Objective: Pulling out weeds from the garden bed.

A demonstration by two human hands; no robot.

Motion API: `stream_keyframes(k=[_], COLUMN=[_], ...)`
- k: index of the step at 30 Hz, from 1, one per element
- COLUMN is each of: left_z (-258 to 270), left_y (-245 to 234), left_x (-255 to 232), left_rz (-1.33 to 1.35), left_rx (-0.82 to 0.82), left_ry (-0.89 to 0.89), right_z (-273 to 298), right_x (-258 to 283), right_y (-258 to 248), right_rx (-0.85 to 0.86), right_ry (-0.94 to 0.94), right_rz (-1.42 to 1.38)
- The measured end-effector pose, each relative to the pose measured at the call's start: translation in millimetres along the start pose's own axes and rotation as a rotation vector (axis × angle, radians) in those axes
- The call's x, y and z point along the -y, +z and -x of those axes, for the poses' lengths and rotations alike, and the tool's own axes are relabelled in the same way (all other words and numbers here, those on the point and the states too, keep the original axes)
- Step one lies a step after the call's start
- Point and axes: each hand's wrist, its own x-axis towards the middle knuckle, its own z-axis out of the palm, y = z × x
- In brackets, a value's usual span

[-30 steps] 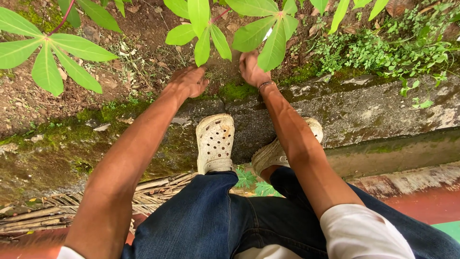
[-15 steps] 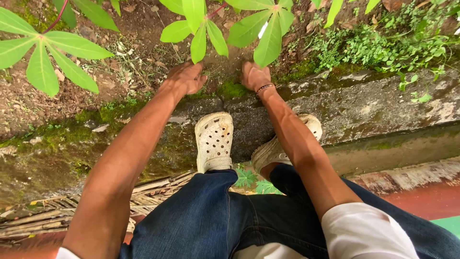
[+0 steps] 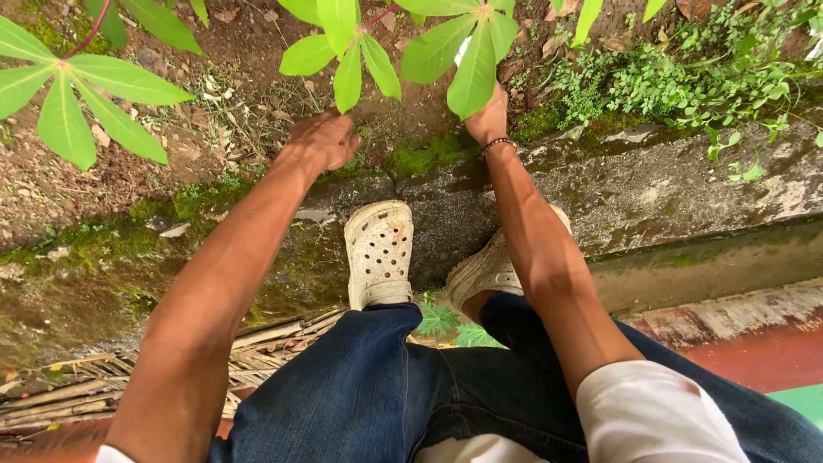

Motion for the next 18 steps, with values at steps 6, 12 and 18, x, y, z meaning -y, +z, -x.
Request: stream_keyframes(k=[6, 12, 18], left_z=[-8, -18, -10], left_y=[-2, -6, -1], left_x=[4, 5, 8], left_rz=[-0.124, -0.032, -0.162], left_rx=[0.036, 0.081, 0.023], left_ry=[0.010, -0.038, -0.005], right_z=[-3, -9, -5], right_x=[10, 3, 34], right_y=[6, 9, -14], right_rx=[-0.108, -0.170, -0.031], right_ry=[0.159, 0.368, 0.175], right_rz=[0.214, 0.008, 0.051])
